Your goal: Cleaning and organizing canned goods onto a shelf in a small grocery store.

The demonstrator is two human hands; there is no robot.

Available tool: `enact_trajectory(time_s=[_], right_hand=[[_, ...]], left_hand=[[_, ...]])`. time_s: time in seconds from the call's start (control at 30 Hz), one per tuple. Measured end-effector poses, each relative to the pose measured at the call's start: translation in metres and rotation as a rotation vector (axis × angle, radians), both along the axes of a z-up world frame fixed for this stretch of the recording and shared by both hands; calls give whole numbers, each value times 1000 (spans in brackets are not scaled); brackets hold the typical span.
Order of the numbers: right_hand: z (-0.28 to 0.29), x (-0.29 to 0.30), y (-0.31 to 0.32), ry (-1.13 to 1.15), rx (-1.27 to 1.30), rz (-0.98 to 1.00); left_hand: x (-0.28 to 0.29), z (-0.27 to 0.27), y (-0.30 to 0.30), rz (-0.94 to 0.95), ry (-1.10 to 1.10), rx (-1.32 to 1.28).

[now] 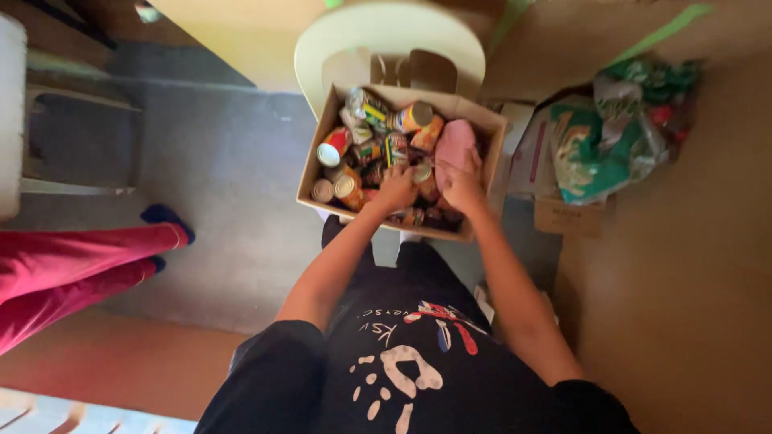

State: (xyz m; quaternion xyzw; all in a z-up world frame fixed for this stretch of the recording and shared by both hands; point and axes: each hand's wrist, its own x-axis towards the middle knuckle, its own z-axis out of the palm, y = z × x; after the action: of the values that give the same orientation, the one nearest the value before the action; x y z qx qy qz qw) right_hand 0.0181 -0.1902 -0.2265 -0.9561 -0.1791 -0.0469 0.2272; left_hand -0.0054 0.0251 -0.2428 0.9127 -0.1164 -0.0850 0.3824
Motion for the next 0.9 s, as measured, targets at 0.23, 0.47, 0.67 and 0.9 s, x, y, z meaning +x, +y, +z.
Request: enact_trajectory(time_s=[0.23,0.47,0.67,0.9], right_hand=[[-165,-43,-19,29,-116,-122],[-52,-36,15,446,541,-325],[-38,-42,37,475,499,-305],[-57,-41,5,220,862,-433]], left_hand=[[-35,-15,14,33,-77,73],[-28,-52,26,292,-54,-29],[-27,-56,27,385,85,-70],[-26,-40,18,268,251,2]])
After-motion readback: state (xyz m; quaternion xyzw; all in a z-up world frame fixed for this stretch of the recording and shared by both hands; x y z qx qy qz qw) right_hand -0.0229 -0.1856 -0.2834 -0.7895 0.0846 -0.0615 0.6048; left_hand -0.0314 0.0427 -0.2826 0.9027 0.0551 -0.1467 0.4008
